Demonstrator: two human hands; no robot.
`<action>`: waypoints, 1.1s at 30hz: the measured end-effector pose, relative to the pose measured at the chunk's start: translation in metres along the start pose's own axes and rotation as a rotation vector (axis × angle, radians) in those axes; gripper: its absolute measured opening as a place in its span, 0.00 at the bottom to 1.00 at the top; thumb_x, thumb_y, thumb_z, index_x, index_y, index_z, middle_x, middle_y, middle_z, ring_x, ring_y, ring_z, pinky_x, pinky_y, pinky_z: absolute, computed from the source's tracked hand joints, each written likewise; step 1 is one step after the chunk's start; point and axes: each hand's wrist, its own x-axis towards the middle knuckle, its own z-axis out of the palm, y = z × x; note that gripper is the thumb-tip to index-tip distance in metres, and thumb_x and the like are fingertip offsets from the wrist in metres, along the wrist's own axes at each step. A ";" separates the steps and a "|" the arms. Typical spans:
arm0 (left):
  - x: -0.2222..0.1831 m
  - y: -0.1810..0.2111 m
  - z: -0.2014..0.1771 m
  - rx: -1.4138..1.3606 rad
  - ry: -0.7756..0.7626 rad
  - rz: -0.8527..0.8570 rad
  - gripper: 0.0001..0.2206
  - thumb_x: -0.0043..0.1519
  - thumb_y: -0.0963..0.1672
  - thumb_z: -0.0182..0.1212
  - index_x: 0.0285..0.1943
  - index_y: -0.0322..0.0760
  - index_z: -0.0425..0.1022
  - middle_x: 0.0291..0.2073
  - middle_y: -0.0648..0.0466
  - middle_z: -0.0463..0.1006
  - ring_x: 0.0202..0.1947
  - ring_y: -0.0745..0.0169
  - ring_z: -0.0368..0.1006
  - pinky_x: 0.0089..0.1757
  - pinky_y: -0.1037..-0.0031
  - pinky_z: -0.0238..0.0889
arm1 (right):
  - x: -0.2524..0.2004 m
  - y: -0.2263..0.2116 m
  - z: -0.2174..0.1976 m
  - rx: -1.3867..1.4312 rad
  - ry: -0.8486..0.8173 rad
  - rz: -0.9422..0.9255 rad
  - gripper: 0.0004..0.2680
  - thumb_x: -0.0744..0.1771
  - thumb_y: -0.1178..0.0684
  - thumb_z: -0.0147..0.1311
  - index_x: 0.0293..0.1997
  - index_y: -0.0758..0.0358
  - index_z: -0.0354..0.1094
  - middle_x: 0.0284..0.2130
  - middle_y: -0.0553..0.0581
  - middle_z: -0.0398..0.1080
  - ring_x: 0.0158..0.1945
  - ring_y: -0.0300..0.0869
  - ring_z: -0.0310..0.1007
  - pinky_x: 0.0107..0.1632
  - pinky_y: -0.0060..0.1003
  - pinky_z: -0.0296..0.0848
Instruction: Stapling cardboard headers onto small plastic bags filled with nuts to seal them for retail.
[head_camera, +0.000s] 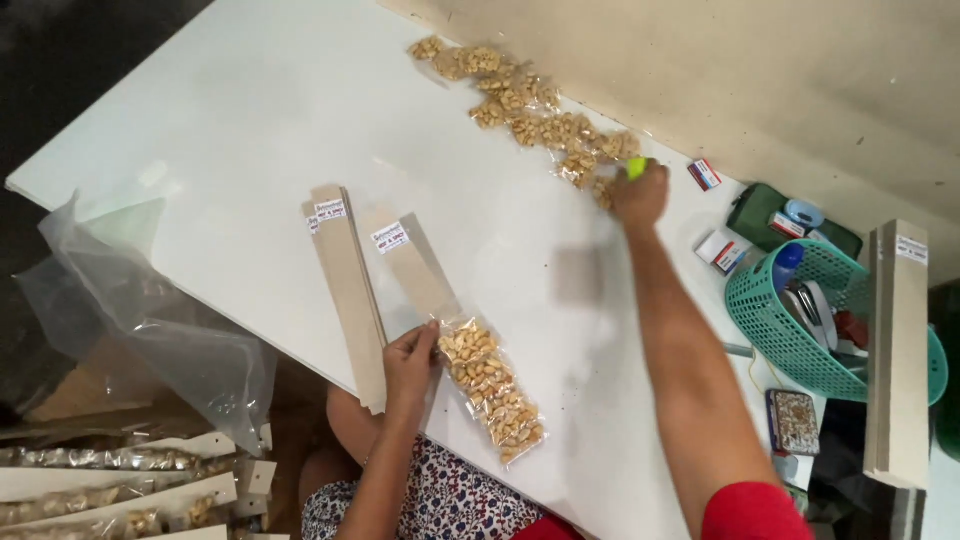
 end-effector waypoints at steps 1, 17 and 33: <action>-0.006 0.007 0.005 -0.002 0.002 0.002 0.06 0.62 0.43 0.66 0.35 0.35 0.83 0.20 0.55 0.73 0.21 0.69 0.68 0.26 0.79 0.66 | -0.001 0.004 -0.007 0.002 0.000 -0.004 0.16 0.65 0.47 0.64 0.53 0.64 0.66 0.42 0.63 0.65 0.47 0.59 0.73 0.49 0.49 0.72; 0.006 0.019 0.009 -0.191 -0.063 0.021 0.13 0.58 0.49 0.65 0.42 0.36 0.82 0.29 0.55 0.76 0.31 0.65 0.71 0.38 0.75 0.69 | -0.230 -0.145 -0.141 0.721 -1.203 -0.035 0.11 0.57 0.57 0.69 0.37 0.70 0.75 0.18 0.58 0.70 0.19 0.44 0.70 0.24 0.34 0.69; -0.036 0.053 0.039 0.362 -0.061 0.414 0.08 0.61 0.48 0.67 0.40 0.43 0.87 0.19 0.58 0.82 0.25 0.80 0.69 0.34 0.77 0.69 | -0.231 -0.228 -0.141 1.214 -0.508 0.428 0.19 0.66 0.34 0.55 0.30 0.62 0.66 0.19 0.59 0.73 0.21 0.44 0.77 0.26 0.37 0.78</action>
